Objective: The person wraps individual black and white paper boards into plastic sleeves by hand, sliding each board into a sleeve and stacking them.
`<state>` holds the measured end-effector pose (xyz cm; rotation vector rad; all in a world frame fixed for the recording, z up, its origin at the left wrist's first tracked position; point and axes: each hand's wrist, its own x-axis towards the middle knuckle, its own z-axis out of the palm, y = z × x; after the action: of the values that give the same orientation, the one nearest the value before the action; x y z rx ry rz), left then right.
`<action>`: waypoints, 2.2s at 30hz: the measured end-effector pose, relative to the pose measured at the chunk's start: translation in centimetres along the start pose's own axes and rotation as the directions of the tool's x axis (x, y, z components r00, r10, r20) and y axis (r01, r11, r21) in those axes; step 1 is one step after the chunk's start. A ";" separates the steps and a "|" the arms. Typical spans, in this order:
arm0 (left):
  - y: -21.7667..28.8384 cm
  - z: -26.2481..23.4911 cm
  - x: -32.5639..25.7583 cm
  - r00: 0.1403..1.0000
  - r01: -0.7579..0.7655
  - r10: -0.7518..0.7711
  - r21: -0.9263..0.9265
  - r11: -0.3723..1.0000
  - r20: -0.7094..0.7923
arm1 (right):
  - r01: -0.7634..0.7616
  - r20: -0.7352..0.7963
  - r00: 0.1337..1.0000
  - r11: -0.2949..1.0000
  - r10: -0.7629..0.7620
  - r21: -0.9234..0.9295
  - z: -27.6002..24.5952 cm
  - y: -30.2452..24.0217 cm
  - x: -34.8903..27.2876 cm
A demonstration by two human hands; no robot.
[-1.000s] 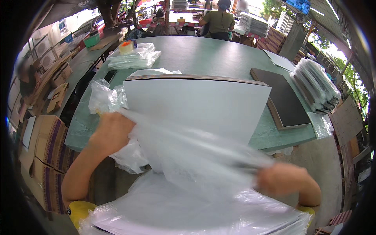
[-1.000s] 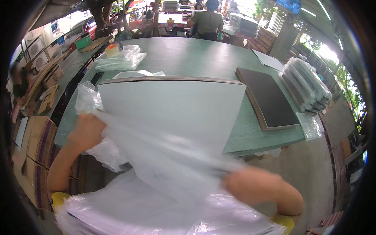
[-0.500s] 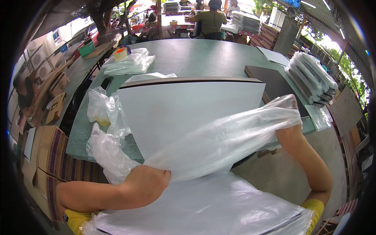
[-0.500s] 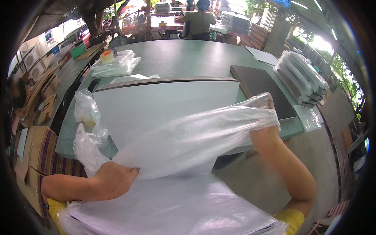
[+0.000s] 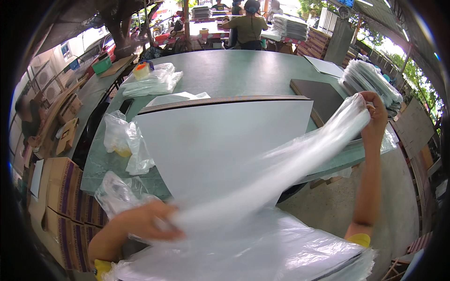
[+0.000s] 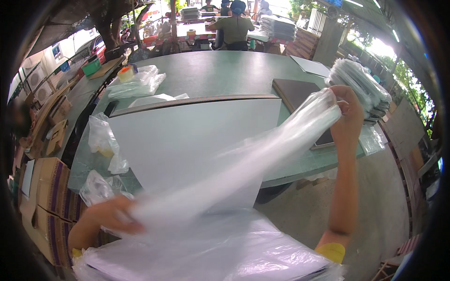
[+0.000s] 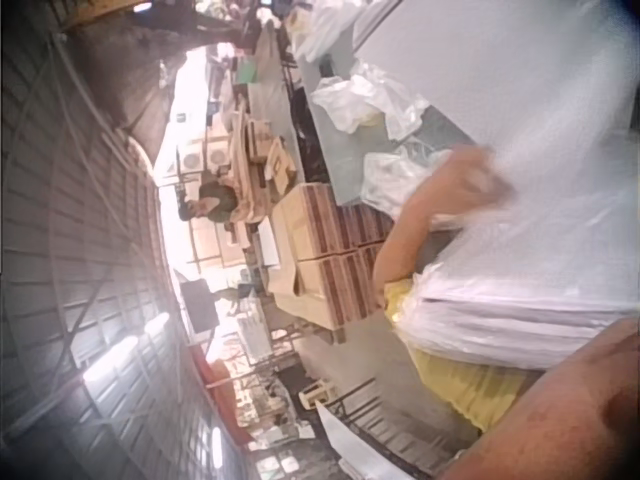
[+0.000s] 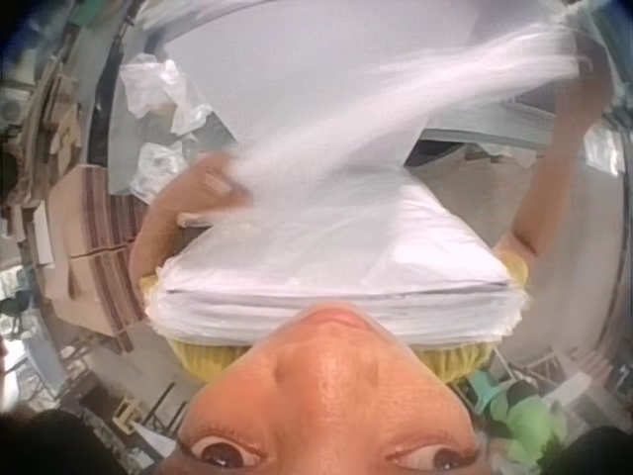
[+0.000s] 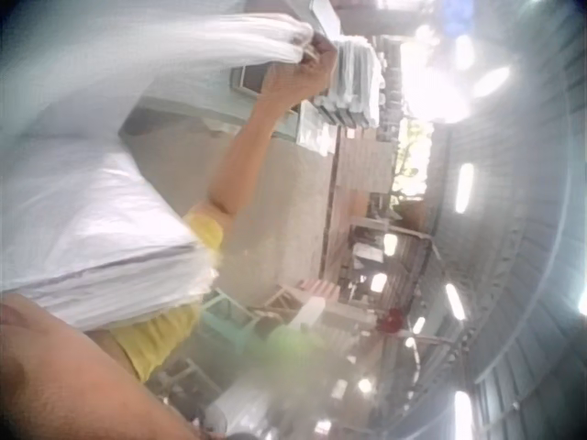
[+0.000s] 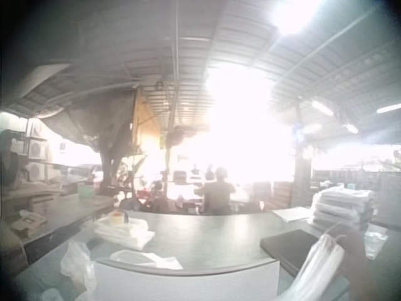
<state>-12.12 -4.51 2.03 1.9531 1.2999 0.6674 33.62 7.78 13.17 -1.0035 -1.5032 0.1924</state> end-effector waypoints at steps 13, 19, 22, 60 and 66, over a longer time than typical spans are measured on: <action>5.0 -5.3 6.9 0.825 0.120 0.252 0.592 0.797 -0.506 | 0.406 0.386 0.889 0.812 -0.245 -0.419 4.9 4.3 -1.3; 2.8 -6.2 4.4 0.736 -0.128 0.403 0.473 0.872 -0.544 | -0.164 0.464 0.872 0.986 0.158 -0.026 0.2 2.6 -1.9; 3.3 -7.3 2.2 0.835 -0.356 0.222 -0.187 0.916 -0.504 | -0.664 0.679 0.670 0.650 0.300 0.369 -0.9 3.2 -2.9; -8.9 16.2 2.3 0.847 -0.156 0.188 -0.106 0.982 0.498 | -0.532 0.837 -0.546 0.785 -0.032 -0.317 9.7 7.7 -23.2; -13.3 15.2 4.9 0.926 -0.192 0.167 0.041 0.981 0.338 | -0.200 0.771 -0.590 0.882 0.240 -0.428 10.5 13.6 -25.1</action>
<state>-6.86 -0.40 -17.62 2.1518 0.9568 0.3538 27.35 3.68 -16.36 -1.1520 -2.8387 2.1882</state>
